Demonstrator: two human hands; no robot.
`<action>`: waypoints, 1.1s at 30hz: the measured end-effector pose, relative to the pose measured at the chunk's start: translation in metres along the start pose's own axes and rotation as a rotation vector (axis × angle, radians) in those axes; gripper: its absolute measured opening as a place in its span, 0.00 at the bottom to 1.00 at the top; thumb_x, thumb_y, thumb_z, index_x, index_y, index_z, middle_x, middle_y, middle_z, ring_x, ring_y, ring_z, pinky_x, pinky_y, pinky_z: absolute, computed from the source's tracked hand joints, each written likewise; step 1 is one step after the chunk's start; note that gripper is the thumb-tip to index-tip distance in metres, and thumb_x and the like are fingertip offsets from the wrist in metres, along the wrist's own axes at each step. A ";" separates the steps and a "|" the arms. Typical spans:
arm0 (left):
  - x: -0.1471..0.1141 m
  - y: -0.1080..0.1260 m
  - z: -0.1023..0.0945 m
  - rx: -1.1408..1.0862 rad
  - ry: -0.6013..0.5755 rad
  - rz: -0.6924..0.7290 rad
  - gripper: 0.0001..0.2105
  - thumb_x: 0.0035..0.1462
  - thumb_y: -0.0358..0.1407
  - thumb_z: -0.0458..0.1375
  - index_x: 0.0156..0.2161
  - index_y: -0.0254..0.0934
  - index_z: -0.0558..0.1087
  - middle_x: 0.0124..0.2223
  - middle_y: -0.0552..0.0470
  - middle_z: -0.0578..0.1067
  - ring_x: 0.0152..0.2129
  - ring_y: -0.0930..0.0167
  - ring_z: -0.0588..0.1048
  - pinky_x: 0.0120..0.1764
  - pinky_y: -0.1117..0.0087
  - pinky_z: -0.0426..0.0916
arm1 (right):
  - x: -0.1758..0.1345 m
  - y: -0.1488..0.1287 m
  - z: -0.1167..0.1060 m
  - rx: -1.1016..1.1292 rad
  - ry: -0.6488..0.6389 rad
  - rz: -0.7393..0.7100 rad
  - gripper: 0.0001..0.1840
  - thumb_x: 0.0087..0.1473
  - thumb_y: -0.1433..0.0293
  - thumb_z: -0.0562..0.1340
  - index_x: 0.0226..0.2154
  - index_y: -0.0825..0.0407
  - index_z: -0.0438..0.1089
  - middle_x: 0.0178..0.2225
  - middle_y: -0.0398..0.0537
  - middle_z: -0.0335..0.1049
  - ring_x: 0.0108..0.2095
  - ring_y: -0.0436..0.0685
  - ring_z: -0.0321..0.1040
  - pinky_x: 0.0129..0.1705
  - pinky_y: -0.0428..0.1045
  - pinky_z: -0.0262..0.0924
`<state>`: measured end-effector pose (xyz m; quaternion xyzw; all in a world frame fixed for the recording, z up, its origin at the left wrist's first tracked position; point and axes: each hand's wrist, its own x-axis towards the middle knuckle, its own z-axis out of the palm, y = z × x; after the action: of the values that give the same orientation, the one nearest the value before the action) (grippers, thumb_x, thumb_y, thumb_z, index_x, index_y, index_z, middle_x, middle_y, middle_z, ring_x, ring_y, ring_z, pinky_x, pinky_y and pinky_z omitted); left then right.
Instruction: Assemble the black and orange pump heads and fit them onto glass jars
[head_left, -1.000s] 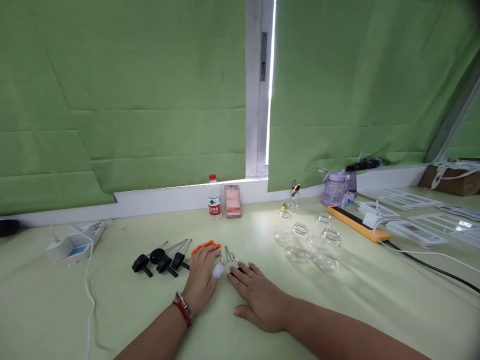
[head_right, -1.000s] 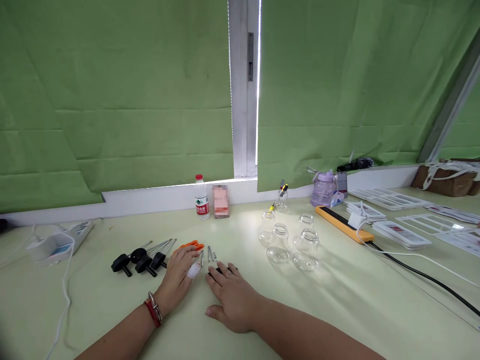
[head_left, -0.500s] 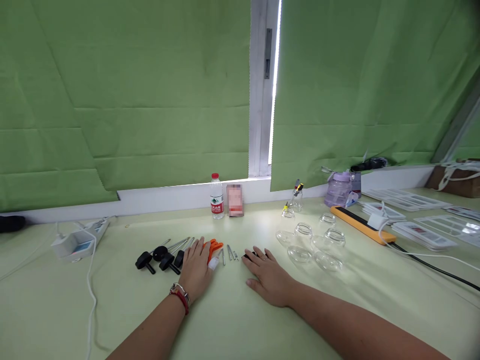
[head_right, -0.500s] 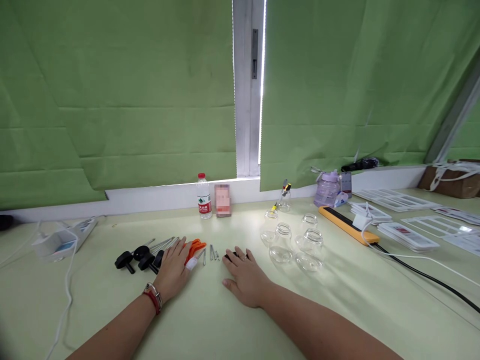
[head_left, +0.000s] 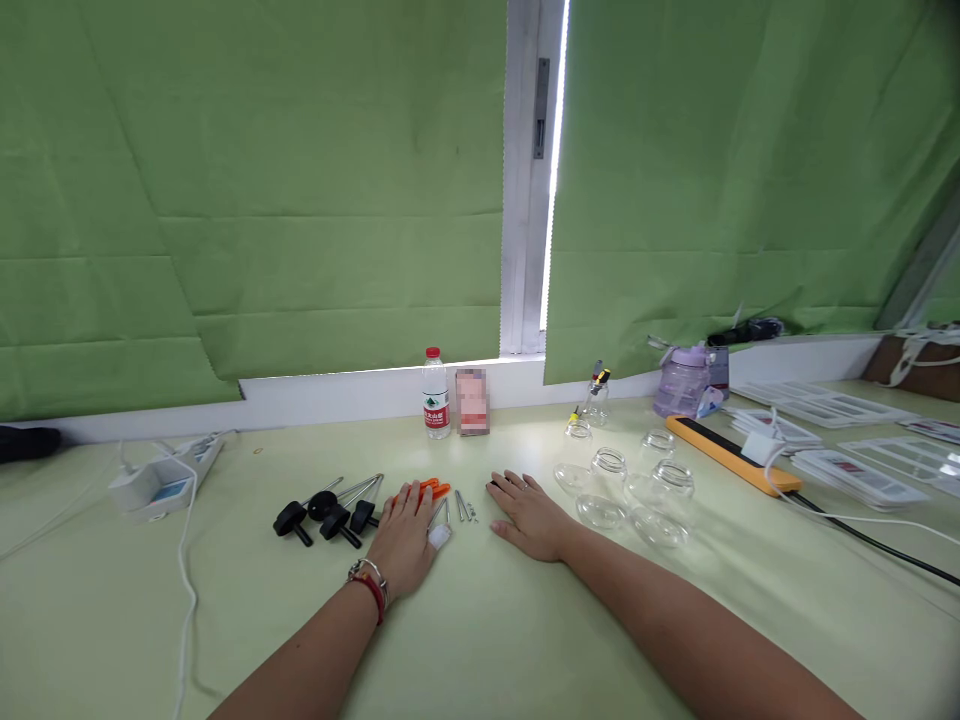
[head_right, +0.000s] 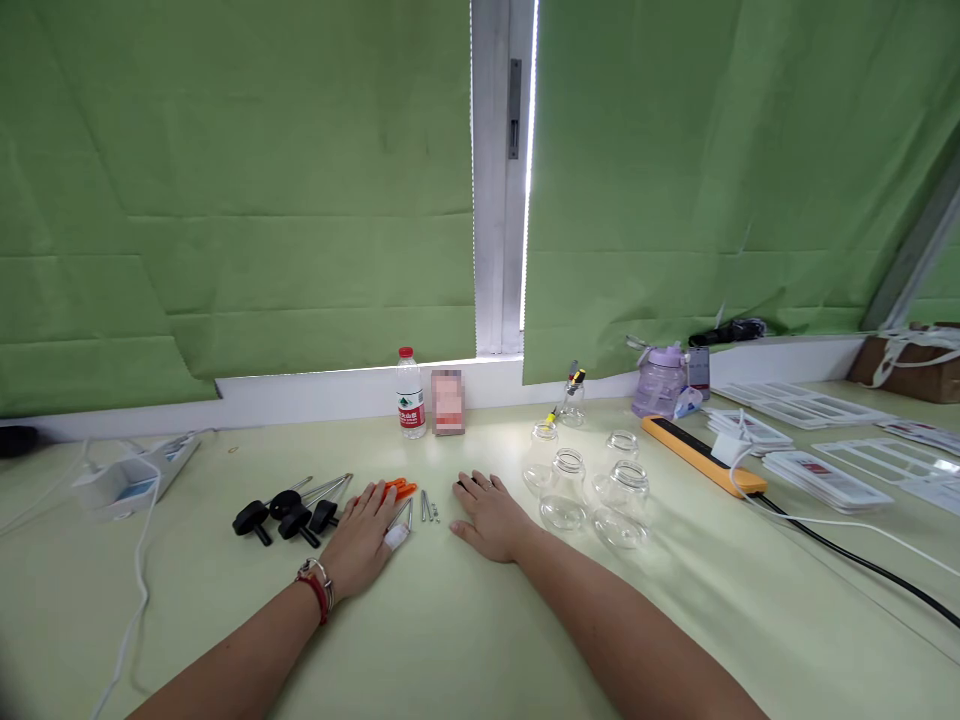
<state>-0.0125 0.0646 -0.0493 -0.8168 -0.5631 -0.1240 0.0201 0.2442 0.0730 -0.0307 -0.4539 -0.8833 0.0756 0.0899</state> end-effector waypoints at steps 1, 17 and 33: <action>0.001 0.000 0.000 -0.001 0.005 0.000 0.28 0.60 0.46 0.43 0.62 0.32 0.53 0.65 0.37 0.51 0.62 0.56 0.46 0.59 0.51 0.44 | 0.001 0.001 0.000 -0.003 0.000 -0.003 0.37 0.59 0.51 0.43 0.63 0.55 0.42 0.65 0.56 0.36 0.64 0.66 0.32 0.62 0.62 0.31; 0.007 0.003 0.003 -0.014 0.053 0.032 0.28 0.59 0.46 0.45 0.61 0.32 0.55 0.64 0.36 0.52 0.62 0.56 0.48 0.58 0.50 0.46 | 0.000 0.001 0.001 -0.005 0.009 -0.007 0.36 0.59 0.51 0.42 0.63 0.54 0.43 0.65 0.54 0.37 0.64 0.66 0.33 0.62 0.62 0.31; -0.003 -0.004 -0.034 0.156 0.243 0.012 0.25 0.59 0.46 0.45 0.54 0.31 0.64 0.57 0.34 0.64 0.55 0.53 0.60 0.56 0.50 0.49 | -0.002 0.000 0.000 0.002 0.003 -0.007 0.37 0.58 0.50 0.42 0.63 0.53 0.43 0.65 0.54 0.37 0.64 0.65 0.33 0.62 0.61 0.30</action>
<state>-0.0229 0.0574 -0.0178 -0.7952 -0.5594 -0.1776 0.1521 0.2452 0.0708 -0.0306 -0.4508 -0.8846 0.0755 0.0922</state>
